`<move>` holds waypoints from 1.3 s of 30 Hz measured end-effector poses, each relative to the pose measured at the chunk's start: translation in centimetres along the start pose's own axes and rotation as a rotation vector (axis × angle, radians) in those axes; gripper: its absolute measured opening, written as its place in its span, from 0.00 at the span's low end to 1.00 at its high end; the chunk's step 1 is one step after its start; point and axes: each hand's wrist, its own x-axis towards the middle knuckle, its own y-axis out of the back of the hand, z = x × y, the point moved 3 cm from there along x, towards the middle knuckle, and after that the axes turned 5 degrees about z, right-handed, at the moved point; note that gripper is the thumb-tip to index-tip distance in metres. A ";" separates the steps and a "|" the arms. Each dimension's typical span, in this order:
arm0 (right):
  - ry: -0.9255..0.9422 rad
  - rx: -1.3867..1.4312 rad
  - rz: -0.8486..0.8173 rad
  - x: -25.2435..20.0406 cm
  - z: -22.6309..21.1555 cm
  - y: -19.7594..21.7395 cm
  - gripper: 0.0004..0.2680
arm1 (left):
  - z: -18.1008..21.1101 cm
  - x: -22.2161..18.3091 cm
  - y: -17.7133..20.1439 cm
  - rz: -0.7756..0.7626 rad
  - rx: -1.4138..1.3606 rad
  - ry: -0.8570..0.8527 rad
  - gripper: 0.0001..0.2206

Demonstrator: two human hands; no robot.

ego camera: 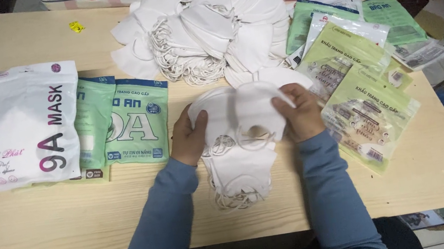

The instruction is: Stacking and organizing white face masks on a table for packaging

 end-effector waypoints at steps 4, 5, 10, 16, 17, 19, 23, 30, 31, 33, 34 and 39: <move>-0.091 -0.006 -0.035 -0.8 2.3 -1.3 0.10 | 2.0 -0.6 -0.5 -0.058 -0.005 0.020 0.17; -0.092 -0.034 -0.044 -0.7 3.0 -1.3 0.10 | 2.0 -0.6 -0.7 -0.091 -0.043 0.026 0.16; -0.125 -0.119 -0.071 -0.6 4.0 -1.5 0.10 | 2.4 -0.9 -1.1 -0.164 -0.085 0.066 0.17; -0.046 -0.205 -0.159 -0.7 3.9 -2.2 0.11 | 3.6 -1.6 -1.9 -0.168 0.068 0.051 0.20; -0.011 -0.257 -0.158 -0.8 3.2 -2.4 0.10 | 3.7 -1.6 -1.9 -0.158 0.081 0.068 0.19; 0.023 -0.308 -0.156 -0.4 2.3 -1.7 0.10 | 3.7 -1.5 -1.8 -0.148 0.094 0.084 0.18; 0.368 -0.845 -0.009 1.7 1.2 2.3 0.08 | -0.9 0.2 -0.3 0.019 -0.214 0.137 0.15; 0.132 -1.452 -0.030 2.3 1.9 4.8 0.28 | 4.0 -1.1 -0.6 0.151 -0.178 0.006 0.21; 0.131 -1.452 -0.029 2.4 1.8 4.8 0.28 | 4.2 -1.0 -0.3 0.149 -0.178 0.006 0.21; 0.139 -1.411 -0.028 2.5 1.7 4.8 0.27 | 4.8 -0.8 0.2 0.157 0.245 -0.068 0.35; 0.138 -1.411 -0.027 3.1 3.2 5.6 0.27 | 5.0 -1.0 0.1 0.155 0.245 -0.068 0.35; 0.514 -1.020 0.206 4.0 4.1 7.3 0.04 | 1.2 -0.4 0.2 0.146 0.213 -0.323 0.16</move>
